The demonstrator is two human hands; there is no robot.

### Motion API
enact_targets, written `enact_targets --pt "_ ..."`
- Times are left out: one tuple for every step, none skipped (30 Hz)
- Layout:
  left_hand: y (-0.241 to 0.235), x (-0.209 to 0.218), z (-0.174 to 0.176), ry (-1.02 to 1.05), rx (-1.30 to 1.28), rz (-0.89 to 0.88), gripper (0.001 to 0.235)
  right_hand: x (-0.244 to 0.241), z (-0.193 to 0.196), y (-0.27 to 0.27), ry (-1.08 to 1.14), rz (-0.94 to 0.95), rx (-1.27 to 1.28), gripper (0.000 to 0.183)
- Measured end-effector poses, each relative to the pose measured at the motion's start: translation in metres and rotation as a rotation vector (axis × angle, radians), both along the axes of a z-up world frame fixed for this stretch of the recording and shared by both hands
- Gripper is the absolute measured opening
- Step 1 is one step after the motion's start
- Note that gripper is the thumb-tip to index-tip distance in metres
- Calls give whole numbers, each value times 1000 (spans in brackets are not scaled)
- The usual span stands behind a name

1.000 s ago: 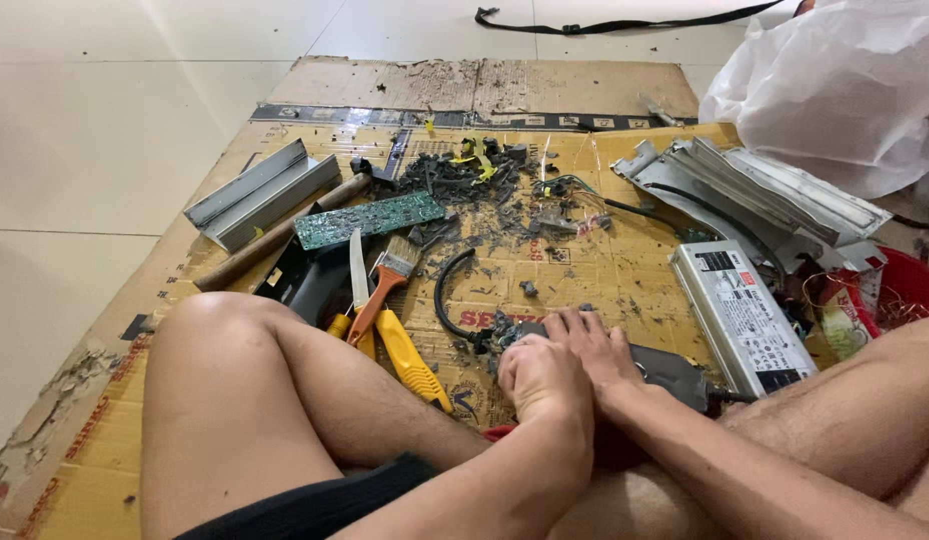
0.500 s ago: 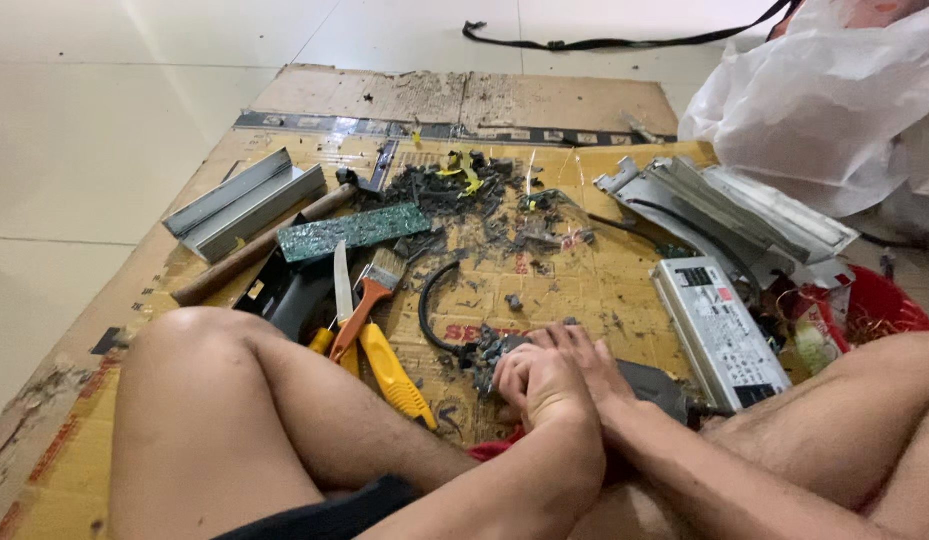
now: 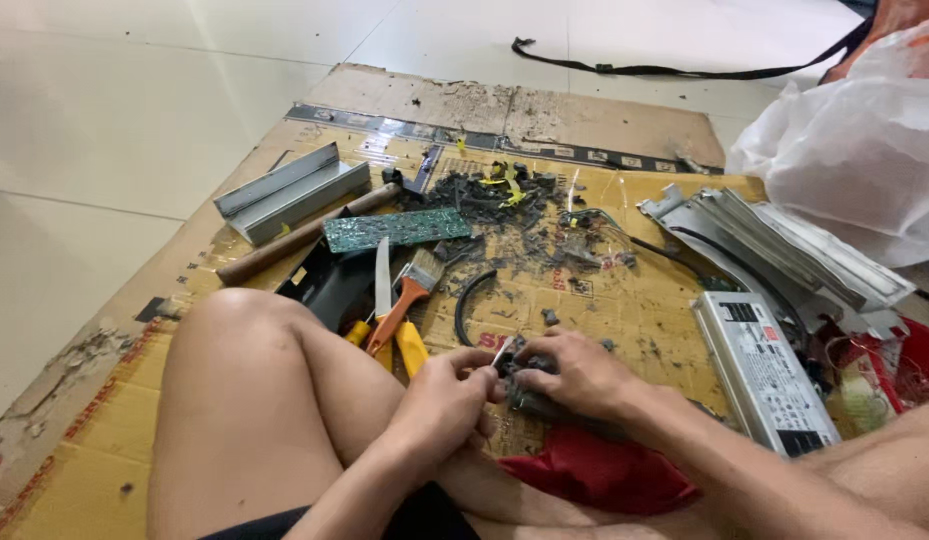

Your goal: The person sits on a cardboard sheet and uses a small metal tool to scrape and pry at a black electronic component, removing debris and parts. The person handles the component with both hands, occasionally wiping it with a red cloth.

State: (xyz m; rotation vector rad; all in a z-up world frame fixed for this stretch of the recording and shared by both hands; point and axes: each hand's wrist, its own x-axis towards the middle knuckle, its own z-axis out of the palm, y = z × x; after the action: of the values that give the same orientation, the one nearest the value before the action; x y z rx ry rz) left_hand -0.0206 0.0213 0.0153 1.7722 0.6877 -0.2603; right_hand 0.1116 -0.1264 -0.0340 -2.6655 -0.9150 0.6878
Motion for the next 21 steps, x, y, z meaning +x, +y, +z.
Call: enact_targets --pt "1 2 -5 -12 -174 100 35 6 -6 2 -36 30 -1 37" --pt "1 6 -11 -31 -345 200 34 13 -12 3 -76 61 0 35" --pt "1 11 -21 -37 -346 207 34 11 -6 10 -80 69 -1 35" --pt "1 16 -30 -80 -395 203 34 10 0 15 -43 32 -39 32" --pt "0 22 -39 -123 -442 198 33 8 6 20 -7 -6 -77 30" --pt "0 21 -33 -125 -442 197 33 9 8 22 -8 -7 -77 30" --pt "-1 20 -27 -103 -385 200 32 9 9 24 -16 1 -92 32" --pt "-1 18 -23 -74 -331 204 31 8 8 25 -16 9 -110 34" --pt "-2 17 -25 -69 -334 204 31 10 4 23 -11 8 -114 34" --pt "-1 18 -26 -75 -422 235 29 13 2 23 61 -16 -15 22" --pt "-1 18 -27 -82 -509 265 29 17 0 22 133 -39 84 13" --pt "0 17 -24 -83 -508 266 29 17 5 23 132 -38 85 13" --pt "0 16 -21 -76 -538 273 31 18 11 24 130 -41 21 15" --pt "1 14 -19 -63 -566 278 32 17 14 25 133 -48 -41 18" --pt "1 18 -29 -58 -563 275 32 31 -4 22 138 -52 -39 18" --pt "2 22 -38 -69 -495 255 31 46 -21 20 188 -12 16 18" --pt "3 25 -48 -81 -426 234 29 60 -39 18 237 28 71 18" --pt "3 23 -41 -82 -424 233 29 55 -24 23 236 27 73 18" --pt "2 21 -35 -80 -427 239 30 50 -8 27 229 35 -34 24" --pt "0 19 -28 -75 -431 247 31 45 6 30 225 44 -145 31" --pt "0 18 -27 -72 -432 247 31 37 13 33 228 44 -146 31"
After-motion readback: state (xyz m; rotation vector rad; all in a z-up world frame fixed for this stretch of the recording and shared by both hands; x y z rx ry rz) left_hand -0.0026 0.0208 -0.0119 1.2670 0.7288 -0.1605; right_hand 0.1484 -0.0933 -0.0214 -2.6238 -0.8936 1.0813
